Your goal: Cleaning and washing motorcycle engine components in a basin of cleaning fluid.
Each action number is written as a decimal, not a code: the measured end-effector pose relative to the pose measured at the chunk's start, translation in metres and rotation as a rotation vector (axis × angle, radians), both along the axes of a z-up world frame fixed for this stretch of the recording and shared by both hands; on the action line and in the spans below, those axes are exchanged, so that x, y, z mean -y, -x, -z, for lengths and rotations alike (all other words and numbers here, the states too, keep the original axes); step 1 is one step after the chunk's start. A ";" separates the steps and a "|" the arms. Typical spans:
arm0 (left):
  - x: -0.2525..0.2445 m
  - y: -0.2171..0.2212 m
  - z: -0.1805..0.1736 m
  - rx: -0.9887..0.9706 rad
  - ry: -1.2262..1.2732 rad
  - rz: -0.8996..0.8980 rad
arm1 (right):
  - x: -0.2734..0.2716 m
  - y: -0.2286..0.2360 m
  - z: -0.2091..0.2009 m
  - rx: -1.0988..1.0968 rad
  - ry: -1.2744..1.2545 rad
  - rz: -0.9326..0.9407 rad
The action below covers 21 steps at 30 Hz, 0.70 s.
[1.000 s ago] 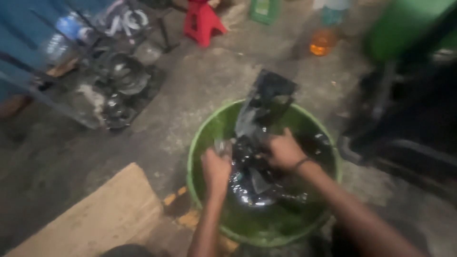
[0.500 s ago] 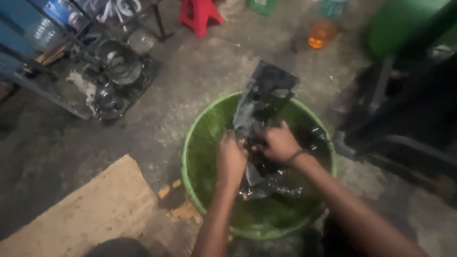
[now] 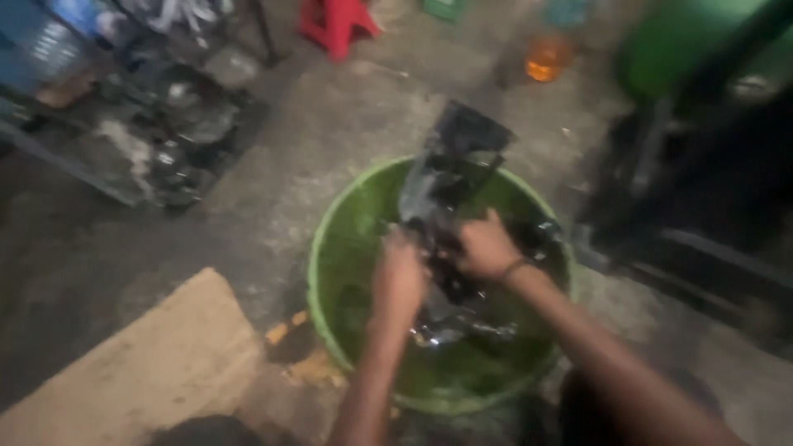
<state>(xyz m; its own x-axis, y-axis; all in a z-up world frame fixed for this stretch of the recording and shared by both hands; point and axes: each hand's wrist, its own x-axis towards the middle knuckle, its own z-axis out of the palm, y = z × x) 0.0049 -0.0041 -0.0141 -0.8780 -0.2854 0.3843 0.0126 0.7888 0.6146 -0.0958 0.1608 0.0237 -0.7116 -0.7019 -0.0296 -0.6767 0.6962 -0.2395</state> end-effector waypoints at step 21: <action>0.000 -0.006 -0.070 0.181 -0.176 -0.153 | 0.017 0.005 -0.006 -0.012 0.053 0.011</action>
